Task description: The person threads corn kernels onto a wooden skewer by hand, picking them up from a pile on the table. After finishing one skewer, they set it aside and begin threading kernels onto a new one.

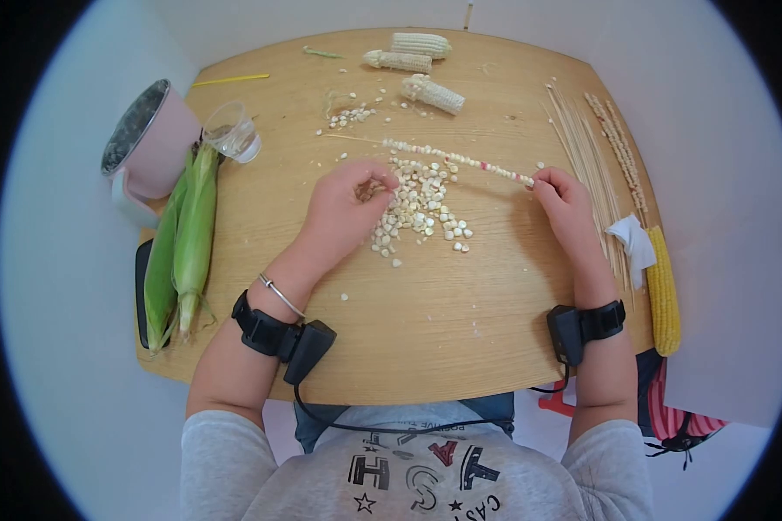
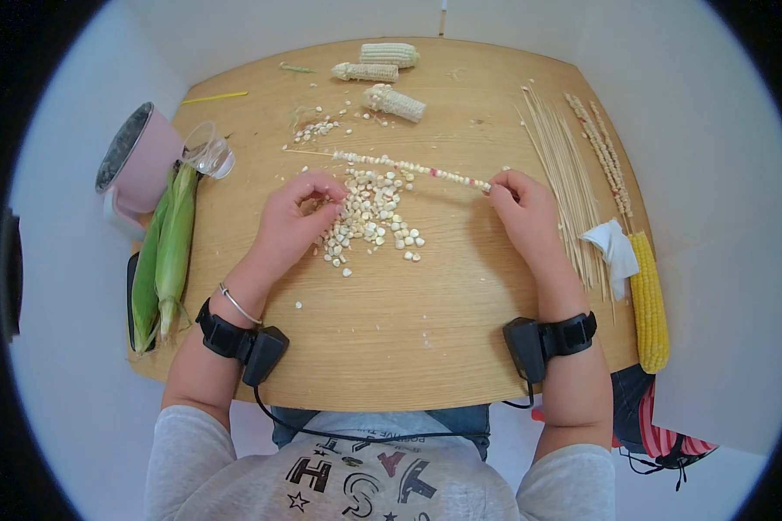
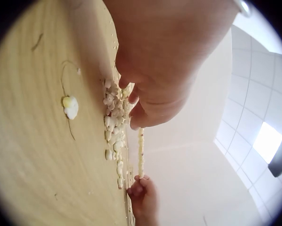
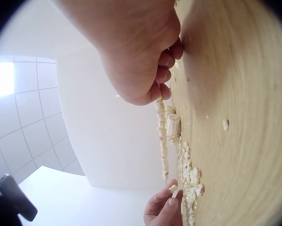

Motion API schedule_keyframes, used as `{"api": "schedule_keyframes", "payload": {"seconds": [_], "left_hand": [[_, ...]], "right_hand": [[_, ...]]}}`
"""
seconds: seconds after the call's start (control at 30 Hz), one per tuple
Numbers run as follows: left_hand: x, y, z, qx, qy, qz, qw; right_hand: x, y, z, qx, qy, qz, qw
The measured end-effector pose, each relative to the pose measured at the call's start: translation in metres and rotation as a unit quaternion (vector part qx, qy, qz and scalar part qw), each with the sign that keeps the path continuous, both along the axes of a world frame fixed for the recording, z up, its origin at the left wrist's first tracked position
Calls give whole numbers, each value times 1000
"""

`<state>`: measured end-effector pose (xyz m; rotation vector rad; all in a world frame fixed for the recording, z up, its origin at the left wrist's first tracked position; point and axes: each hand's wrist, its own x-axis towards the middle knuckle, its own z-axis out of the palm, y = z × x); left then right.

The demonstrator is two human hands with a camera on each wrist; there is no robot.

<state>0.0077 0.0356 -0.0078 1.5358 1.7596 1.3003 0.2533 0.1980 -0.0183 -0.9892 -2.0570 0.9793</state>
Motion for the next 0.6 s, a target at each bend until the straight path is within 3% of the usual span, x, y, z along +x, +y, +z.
{"api": "schedule_keyframes", "payload": {"seconds": [0.13,0.37,0.47,0.6], "left_hand": [[1,1,-1,-11,-95,46,994],[-3,3,-1,40,-189,42,980],[-9,3,0,22,-195,65,978],[-23,1,1,-25,-297,91,950]], "right_hand": [[0,0,1,3,10,0,1000],[0,-1,2,3,13,11,1000],[-1,-2,4,-13,30,8,999],[-1,-3,4,4,25,12,1000]]}}
